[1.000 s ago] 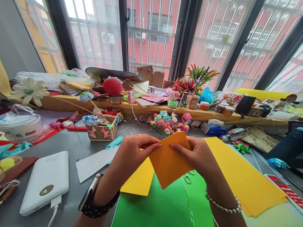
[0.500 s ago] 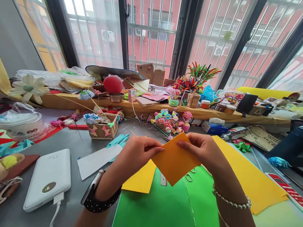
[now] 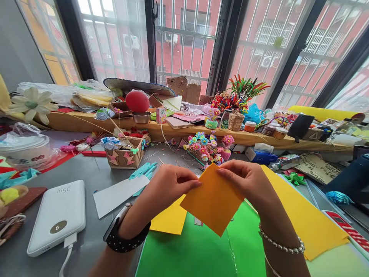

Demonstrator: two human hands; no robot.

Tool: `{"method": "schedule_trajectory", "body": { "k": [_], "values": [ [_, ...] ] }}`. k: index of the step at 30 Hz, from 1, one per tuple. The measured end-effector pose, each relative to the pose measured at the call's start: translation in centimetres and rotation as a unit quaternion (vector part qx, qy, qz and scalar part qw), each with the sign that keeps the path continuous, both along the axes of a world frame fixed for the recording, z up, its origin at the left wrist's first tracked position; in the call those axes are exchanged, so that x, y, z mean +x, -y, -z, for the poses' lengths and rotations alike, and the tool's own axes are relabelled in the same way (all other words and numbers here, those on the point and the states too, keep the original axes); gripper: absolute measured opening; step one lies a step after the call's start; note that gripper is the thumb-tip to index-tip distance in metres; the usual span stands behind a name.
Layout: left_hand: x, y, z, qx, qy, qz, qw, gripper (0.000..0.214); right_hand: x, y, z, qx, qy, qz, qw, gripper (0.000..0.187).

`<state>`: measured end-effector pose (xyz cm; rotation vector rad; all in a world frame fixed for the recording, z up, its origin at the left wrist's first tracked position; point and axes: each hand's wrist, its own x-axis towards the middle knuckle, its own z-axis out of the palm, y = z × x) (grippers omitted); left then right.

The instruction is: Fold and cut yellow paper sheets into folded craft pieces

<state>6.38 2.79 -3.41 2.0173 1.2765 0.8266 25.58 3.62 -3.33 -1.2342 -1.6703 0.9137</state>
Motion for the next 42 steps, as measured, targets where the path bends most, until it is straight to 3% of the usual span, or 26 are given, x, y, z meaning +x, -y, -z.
{"method": "schedule_trajectory", "body": {
  "k": [3,8,18,27,31,33,36,38,42],
  "values": [
    [0.2,0.1,0.2,-0.003,-0.009,0.017,1.0,0.021,-0.1,0.2,-0.1,0.032,0.051,0.005,0.998,0.022],
    [0.8,-0.2,0.5,0.049,-0.01,0.005,0.999,0.019,-0.6,0.6,-0.2,0.078,0.078,-0.054,0.992,0.017],
    [1.4,-0.2,0.5,0.114,0.013,-0.03,0.993,0.016,-0.4,0.5,-0.2,0.106,0.105,-0.095,0.984,0.016],
    [-0.6,-0.4,-0.1,0.136,0.093,-0.115,0.98,0.015,2.5,-0.7,0.0,0.046,0.053,-0.035,0.997,0.022],
    [-1.1,-0.6,0.1,0.14,0.115,-0.134,0.974,0.016,3.7,-1.1,0.1,0.079,0.048,0.06,0.994,0.022],
    [-0.9,-0.7,0.2,0.135,0.122,-0.128,0.975,0.016,3.5,-1.1,0.2,0.106,0.02,0.089,0.99,0.023],
    [-0.3,-0.7,0.3,0.127,0.113,-0.108,0.979,0.017,2.2,-0.9,0.3,0.12,0.013,0.028,0.992,0.026],
    [0.1,-0.7,0.4,0.124,0.103,-0.088,0.983,0.018,1.1,-0.5,0.4,0.131,0.057,-0.012,0.99,0.021],
    [0.7,-0.4,0.2,0.149,0.064,-0.043,0.986,0.012,-0.3,0.1,0.2,0.188,0.154,-0.024,0.97,0.012]
  ]
}}
